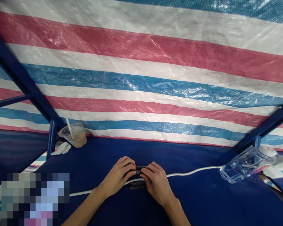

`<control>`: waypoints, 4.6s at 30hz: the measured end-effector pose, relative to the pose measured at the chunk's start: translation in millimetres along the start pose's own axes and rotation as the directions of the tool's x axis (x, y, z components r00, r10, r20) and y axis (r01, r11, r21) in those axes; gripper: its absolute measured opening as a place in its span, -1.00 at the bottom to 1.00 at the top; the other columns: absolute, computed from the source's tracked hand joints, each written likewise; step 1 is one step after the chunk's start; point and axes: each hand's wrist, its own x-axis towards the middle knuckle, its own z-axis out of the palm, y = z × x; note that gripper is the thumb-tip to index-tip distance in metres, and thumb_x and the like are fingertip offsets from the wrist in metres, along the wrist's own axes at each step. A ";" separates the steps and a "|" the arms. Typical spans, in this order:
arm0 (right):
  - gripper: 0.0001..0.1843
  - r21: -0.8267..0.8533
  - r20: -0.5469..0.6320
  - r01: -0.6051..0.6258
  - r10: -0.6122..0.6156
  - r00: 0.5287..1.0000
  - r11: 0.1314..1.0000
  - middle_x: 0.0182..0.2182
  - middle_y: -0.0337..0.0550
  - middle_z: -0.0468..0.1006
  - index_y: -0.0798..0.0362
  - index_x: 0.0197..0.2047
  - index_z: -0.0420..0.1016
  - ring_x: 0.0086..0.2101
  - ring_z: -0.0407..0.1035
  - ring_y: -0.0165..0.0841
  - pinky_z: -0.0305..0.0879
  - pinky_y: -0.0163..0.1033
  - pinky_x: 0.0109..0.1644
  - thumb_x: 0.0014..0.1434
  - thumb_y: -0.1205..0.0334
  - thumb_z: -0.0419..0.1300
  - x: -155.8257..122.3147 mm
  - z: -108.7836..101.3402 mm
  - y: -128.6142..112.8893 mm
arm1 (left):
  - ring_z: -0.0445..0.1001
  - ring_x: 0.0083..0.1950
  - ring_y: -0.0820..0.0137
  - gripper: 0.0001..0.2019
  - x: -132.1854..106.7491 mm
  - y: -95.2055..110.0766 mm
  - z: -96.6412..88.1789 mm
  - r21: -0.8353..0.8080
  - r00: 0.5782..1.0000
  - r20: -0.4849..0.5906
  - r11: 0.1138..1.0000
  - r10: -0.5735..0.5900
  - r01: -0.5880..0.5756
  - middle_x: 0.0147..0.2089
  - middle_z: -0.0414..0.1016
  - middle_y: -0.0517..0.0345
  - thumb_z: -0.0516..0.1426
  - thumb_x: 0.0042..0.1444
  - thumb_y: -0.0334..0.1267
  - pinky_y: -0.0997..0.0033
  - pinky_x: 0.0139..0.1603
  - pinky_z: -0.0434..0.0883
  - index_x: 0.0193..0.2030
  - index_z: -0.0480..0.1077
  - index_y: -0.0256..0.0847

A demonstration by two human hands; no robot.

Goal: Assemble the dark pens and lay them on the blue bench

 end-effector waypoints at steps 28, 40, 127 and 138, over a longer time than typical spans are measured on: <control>-0.75 -0.124 -0.225 -0.082 0.052 0.973 0.989 -0.19 -0.14 0.64 -0.07 0.01 0.62 -0.23 0.45 -0.30 0.27 -0.05 -0.05 0.51 0.38 0.13 -1.5 -11.4 15.2 | 0.50 -0.03 0.31 -0.80 -0.7 -12.0 -7.8 0.009 0.987 -0.134 0.996 -0.085 0.087 -0.04 0.61 0.10 0.05 0.55 -0.20 0.26 0.04 0.41 -0.06 0.49 -0.14; -0.88 -0.078 -0.194 0.012 -0.027 0.981 0.997 -0.23 -0.16 0.65 -0.03 -0.09 0.52 -0.22 0.49 -0.28 0.28 -0.09 -0.03 0.48 0.38 0.20 0.6 10.9 -1.0 | 0.47 -0.04 0.29 -0.76 0.8 0.7 0.4 0.008 1.000 -0.022 1.000 0.002 -0.002 -0.10 0.60 0.12 0.08 0.54 -0.18 0.25 0.01 0.36 -0.15 0.48 -0.17; -0.79 -0.143 -0.077 -0.030 0.019 0.997 0.989 -0.29 -0.15 0.66 0.01 -0.12 0.61 -0.27 0.40 -0.30 0.18 -0.12 -0.12 0.54 0.20 0.17 -1.5 2.8 3.4 | 0.53 0.04 0.26 -0.76 5.2 -4.7 4.5 0.004 0.999 -0.028 1.000 0.019 -0.019 -0.02 0.66 0.09 0.11 0.53 -0.11 0.17 0.08 0.39 -0.03 0.56 -0.14; -0.64 -0.172 -0.042 -0.028 0.021 0.999 0.985 -0.42 -0.19 0.60 0.02 -0.24 0.59 -0.37 0.35 -0.33 0.11 -0.13 -0.18 0.58 0.15 0.10 -2.9 4.0 3.8 | 0.59 -0.12 0.32 -0.77 4.1 -11.9 10.8 -0.009 0.988 -0.128 0.996 0.085 -0.087 -0.18 0.69 0.15 0.22 0.44 -0.06 0.15 0.13 0.42 -0.16 0.63 -0.11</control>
